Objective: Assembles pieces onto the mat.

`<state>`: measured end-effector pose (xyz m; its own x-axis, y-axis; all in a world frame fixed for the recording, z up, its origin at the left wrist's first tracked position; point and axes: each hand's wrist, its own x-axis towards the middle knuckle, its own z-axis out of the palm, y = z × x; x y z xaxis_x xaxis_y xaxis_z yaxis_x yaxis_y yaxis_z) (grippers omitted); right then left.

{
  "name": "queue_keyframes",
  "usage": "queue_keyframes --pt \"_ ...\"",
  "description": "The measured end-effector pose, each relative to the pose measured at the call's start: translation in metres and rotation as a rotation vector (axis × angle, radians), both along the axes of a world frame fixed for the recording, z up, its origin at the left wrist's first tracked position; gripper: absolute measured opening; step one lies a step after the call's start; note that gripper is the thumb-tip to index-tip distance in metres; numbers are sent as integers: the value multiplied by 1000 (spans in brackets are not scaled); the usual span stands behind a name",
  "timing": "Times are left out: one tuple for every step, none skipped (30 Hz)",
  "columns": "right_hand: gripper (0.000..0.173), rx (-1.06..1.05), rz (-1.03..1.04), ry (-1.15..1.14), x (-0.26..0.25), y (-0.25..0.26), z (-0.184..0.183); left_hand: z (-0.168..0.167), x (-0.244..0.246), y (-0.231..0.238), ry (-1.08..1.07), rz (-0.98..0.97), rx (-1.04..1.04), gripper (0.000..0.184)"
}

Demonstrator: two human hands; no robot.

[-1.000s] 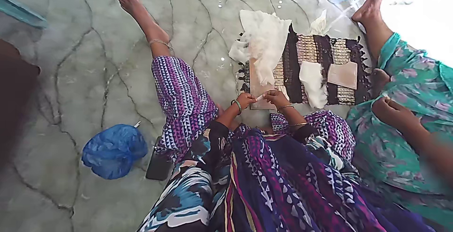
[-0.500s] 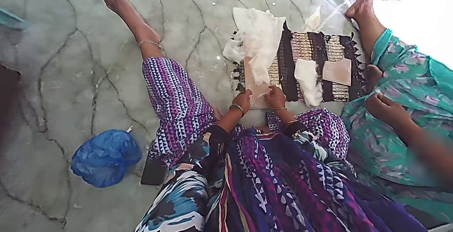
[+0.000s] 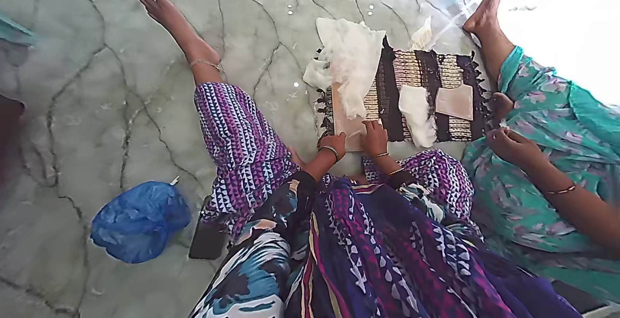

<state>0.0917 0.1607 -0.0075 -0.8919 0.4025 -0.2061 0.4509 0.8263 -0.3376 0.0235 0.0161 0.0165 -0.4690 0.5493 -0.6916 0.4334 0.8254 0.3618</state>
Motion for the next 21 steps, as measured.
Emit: queue_keyframes --pt "41 18 72 32 2 -2 -3 1 0 1 0 5 -1 47" --pt "42 29 150 33 4 -5 -5 2 0 1 -3 13 -5 47" --pt "45 35 231 25 6 -8 -10 3 1 1 -9 26 -7 48" --pt "47 31 303 10 9 -12 -16 4 1 2 -11 39 -9 49" --pt "49 31 354 -4 11 -16 -20 4 1 2 -16 50 -10 51" --pt "51 26 380 -55 13 -22 -17 4 0 1 -22 71 -2 51" --pt "56 16 387 -164 13 -29 2 3 -1 0 -33 99 11 48" --pt "62 -6 382 -388 7 -39 37 0 -3 -2 -48 127 22 45" --pt "67 -24 370 -545 1 -47 62 -6 -4 -4 -66 163 48 43" --pt "72 -36 354 -593 1 -51 69 -16 -4 -9 -86 206 96 42" --pt "78 -39 346 -566 9 -50 57 -32 -2 -14 -97 256 171 40" --pt "85 -39 346 -529 19 -48 41 -47 0 -19 -106 283 234 37" --pt "90 -35 357 -499 29 -43 25 -53 -1 -22 -117 291 264 36" --pt "94 -21 375 -474 37 -38 9 -52 -3 -24 -128 284 272 35" --pt "96 -29 391 -507 44 -37 5 -51 -4 -27 -138 277 271 35" --pt "95 -36 404 -576 48 -37 10 -51 -3 -28 -141 272 274 36" --pt "92 -39 417 -644 49 -36 20 -50 -3 -29 -144 263 278 36" --pt "87 -45 426 -682 49 -35 30 -47 -5 -29 -146 245 282 36" --pt "78 -54 418 -670 47 -34 37 -45 -6 -30 -140 226 291 34" --pt "67 -63 381 -600 46 -31 40 -41 -6 -31 -128 210 302 30" --pt "57 -56 328 -501 42 -29 41 -35 -8 -32 -116 200 298 29"
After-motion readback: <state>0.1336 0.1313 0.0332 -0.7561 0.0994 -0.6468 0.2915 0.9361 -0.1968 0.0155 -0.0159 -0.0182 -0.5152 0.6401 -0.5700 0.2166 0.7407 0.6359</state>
